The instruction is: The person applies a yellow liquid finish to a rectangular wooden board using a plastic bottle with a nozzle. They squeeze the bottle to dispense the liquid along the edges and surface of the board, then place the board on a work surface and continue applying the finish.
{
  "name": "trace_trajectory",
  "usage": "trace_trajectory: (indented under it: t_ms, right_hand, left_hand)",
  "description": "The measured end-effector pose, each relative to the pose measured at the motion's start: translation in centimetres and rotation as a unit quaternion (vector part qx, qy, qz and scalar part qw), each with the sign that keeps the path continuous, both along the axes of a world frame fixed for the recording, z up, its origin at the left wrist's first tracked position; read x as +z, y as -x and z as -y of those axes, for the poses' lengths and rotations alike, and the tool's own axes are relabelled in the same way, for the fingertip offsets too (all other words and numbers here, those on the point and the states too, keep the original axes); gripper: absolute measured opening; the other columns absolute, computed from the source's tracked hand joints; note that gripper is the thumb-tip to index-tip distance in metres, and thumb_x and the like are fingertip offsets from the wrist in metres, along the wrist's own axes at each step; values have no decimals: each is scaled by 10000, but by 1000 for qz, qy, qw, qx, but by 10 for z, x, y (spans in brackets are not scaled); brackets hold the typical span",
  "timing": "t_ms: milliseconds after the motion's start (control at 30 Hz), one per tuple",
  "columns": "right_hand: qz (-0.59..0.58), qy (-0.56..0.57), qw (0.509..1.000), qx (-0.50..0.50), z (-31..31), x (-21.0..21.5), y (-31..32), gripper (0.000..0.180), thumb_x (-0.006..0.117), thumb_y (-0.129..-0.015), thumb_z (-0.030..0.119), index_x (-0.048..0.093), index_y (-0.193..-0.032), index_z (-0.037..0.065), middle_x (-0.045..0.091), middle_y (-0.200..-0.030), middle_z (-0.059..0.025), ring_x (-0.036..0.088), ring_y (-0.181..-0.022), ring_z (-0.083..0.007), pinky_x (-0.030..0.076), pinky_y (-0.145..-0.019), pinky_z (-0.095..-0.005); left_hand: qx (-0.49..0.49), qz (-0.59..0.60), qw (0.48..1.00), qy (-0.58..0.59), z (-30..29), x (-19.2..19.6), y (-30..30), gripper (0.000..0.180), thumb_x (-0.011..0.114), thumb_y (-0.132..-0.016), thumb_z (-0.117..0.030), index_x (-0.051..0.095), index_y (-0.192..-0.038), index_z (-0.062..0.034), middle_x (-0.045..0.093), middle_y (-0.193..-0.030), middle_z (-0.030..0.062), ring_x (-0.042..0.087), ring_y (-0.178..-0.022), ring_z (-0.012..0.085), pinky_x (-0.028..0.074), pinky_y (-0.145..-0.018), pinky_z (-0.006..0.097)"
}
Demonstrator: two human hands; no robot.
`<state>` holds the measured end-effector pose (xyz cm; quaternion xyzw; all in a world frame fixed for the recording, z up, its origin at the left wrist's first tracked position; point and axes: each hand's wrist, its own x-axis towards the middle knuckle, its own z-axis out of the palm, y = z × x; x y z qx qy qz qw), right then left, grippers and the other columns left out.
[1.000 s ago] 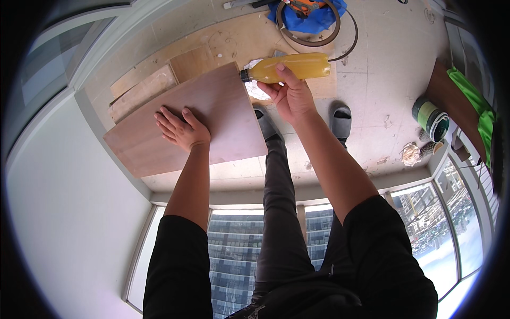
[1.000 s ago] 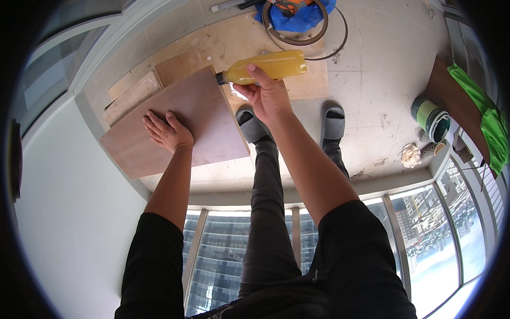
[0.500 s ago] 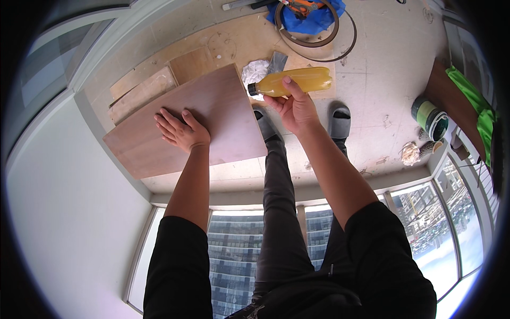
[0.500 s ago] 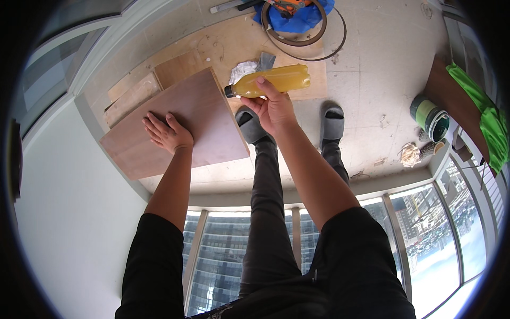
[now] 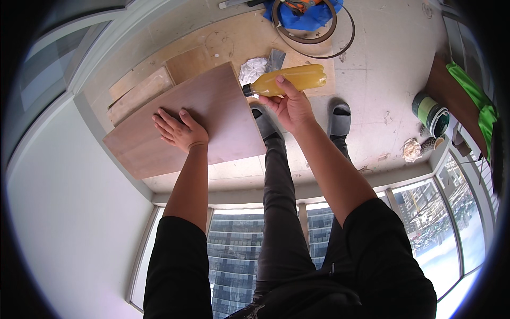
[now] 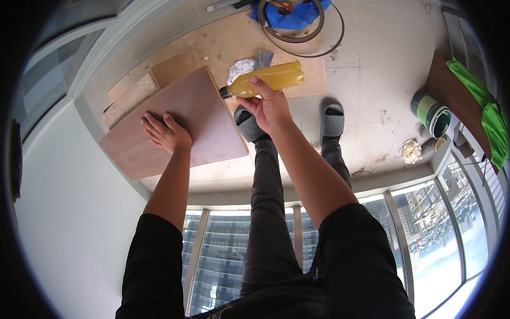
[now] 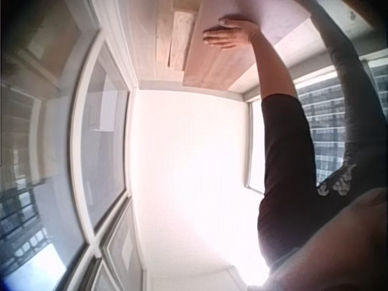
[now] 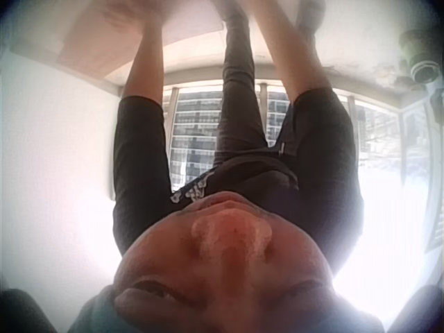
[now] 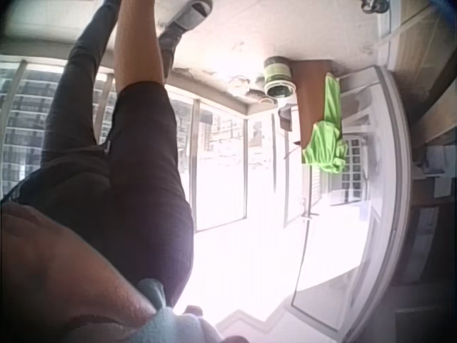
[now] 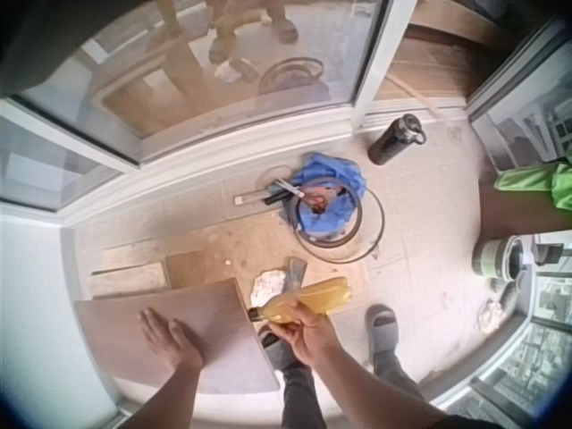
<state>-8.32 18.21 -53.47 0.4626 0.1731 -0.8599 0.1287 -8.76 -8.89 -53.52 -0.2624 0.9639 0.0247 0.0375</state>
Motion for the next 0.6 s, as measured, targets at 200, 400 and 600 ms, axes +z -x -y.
trace_trajectory:
  t_ms: [200,400,600]
  right_hand:
    - [21,23,999,-20,-12,-1,-19,471,780,-880,275,529,-1221,67,643,-1134,-101,683,-1021,-260,626,-851,-396]
    - [4,76,996,-50,-6,-5,-14,438,732,-924,337,546,-1211,63,655,-1157,-113,680,-1065,-272,628,-880,-406]
    - [4,56,998,-42,-1,-6,-11,423,724,-931,338,556,-1209,66,671,-1129,-108,687,-1055,-271,632,-873,-409]
  left_hand:
    - [1,6,1000,1,1,1,-1,743,318,-1010,-575,187,-1606,-151,129,-1678,118,116,-1543,309,100,-1226,543]
    - [2,7,1000,1,-1,1,1,745,317,-1008,-576,190,-1606,-150,129,-1678,118,115,-1543,307,99,-1226,543]
    - [0,8,1000,7,0,1,1,735,325,-1008,-561,198,-1604,-148,141,-1675,117,112,-1544,307,98,-1226,546]
